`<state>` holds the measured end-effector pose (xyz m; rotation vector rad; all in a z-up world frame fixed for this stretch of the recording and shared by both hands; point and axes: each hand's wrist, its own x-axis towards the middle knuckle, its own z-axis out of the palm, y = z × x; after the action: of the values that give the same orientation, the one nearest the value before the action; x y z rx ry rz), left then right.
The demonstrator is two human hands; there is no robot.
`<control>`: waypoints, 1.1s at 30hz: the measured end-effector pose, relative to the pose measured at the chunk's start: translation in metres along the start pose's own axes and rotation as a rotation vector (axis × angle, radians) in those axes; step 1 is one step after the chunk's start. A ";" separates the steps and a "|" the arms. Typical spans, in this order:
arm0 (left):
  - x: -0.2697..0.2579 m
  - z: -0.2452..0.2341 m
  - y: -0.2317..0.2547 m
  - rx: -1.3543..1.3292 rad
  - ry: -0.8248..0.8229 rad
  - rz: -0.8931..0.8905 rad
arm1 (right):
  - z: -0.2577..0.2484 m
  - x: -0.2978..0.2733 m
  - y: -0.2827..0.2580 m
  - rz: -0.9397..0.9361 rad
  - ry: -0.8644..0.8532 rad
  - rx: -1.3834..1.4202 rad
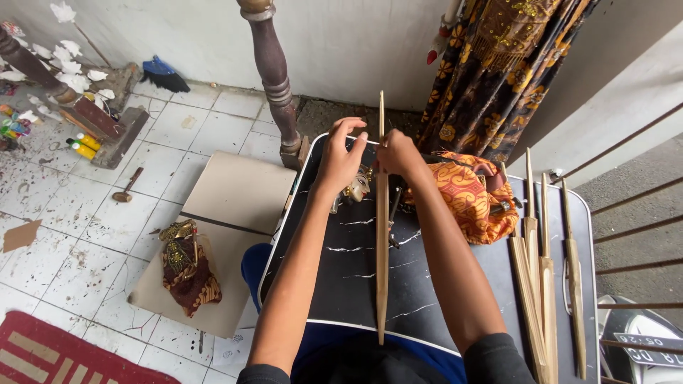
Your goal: Assembling a traditional wooden puppet by dressing the body and attaching the head
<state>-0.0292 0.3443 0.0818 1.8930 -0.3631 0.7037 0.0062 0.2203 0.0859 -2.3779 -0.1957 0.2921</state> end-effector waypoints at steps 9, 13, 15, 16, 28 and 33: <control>0.004 0.047 0.016 -0.079 -0.096 -0.072 | -0.093 -0.069 0.003 -0.169 0.144 0.308; -0.008 0.083 0.030 -0.160 -0.320 0.153 | -0.124 -0.095 0.029 -0.147 0.173 0.324; -0.008 0.083 0.074 0.139 -1.014 -0.105 | -0.136 -0.104 0.044 -0.096 0.190 0.333; -0.009 0.091 0.075 0.139 -1.013 -0.106 | -0.138 -0.111 0.043 -0.096 0.188 0.332; -0.015 0.158 0.005 0.449 -0.732 -0.108 | -0.108 -0.123 0.082 0.008 0.013 0.409; -0.005 0.178 -0.036 0.104 -0.388 -0.092 | -0.100 -0.139 0.068 0.020 -0.033 0.131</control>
<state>0.0413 0.1975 0.0010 2.1320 -0.4864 0.2943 -0.0969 0.0751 0.1322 -2.2482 -0.1636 0.3427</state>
